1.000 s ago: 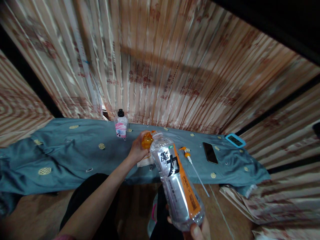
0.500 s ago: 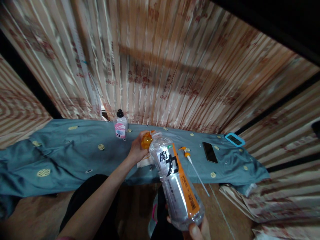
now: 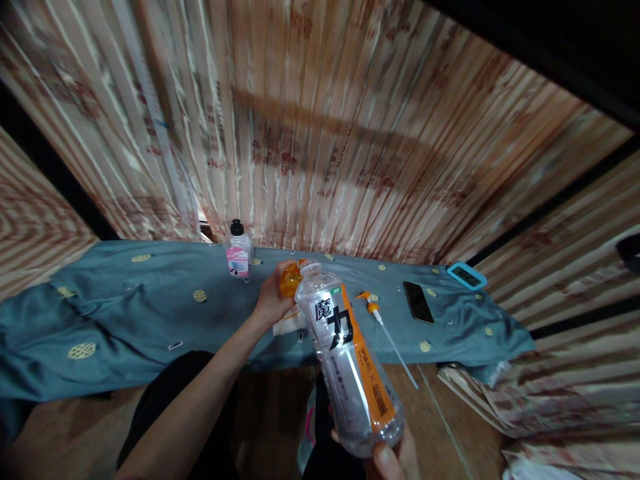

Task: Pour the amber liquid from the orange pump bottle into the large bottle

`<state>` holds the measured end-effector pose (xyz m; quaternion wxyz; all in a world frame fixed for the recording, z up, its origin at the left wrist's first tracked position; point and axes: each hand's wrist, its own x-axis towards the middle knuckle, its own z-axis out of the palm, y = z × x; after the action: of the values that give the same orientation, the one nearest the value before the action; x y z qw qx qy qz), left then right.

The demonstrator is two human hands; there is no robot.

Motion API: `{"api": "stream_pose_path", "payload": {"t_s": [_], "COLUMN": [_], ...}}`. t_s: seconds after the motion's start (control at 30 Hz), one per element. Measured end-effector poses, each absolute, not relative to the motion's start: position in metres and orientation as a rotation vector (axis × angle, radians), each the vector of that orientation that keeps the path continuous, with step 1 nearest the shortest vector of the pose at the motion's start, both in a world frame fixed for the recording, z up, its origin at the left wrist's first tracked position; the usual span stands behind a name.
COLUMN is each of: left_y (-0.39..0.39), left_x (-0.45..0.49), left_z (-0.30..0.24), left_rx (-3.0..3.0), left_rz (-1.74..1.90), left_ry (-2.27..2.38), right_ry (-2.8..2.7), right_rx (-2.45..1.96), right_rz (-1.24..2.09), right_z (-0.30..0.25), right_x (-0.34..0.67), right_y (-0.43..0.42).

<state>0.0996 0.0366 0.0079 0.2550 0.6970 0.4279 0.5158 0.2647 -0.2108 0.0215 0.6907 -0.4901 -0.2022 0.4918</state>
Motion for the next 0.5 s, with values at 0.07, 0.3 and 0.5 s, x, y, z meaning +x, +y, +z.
{"api": "stream_pose_path", "payload": {"t_s": [0.07, 0.3, 0.5], "left_y": [0.0365, 0.0351, 0.0349], "left_x": [0.0995, 0.0995, 0.0991], "left_z": [0.0084, 0.012, 0.0138], "left_rx": [1.897, 1.873, 1.861], "left_rz": [1.409, 1.395, 1.389], "left_ry": [1.159, 1.176, 1.17], "right_ry": [-0.468, -0.512, -0.53], "right_rx": [-1.097, -1.133, -1.174], "right_rz": [1.096, 1.074, 1.074], "right_z": [0.0225, 0.0264, 0.0315], "right_x": [0.2649, 0.2634, 0.2615], "right_y": [-0.2108, -0.2105, -0.2086]}}
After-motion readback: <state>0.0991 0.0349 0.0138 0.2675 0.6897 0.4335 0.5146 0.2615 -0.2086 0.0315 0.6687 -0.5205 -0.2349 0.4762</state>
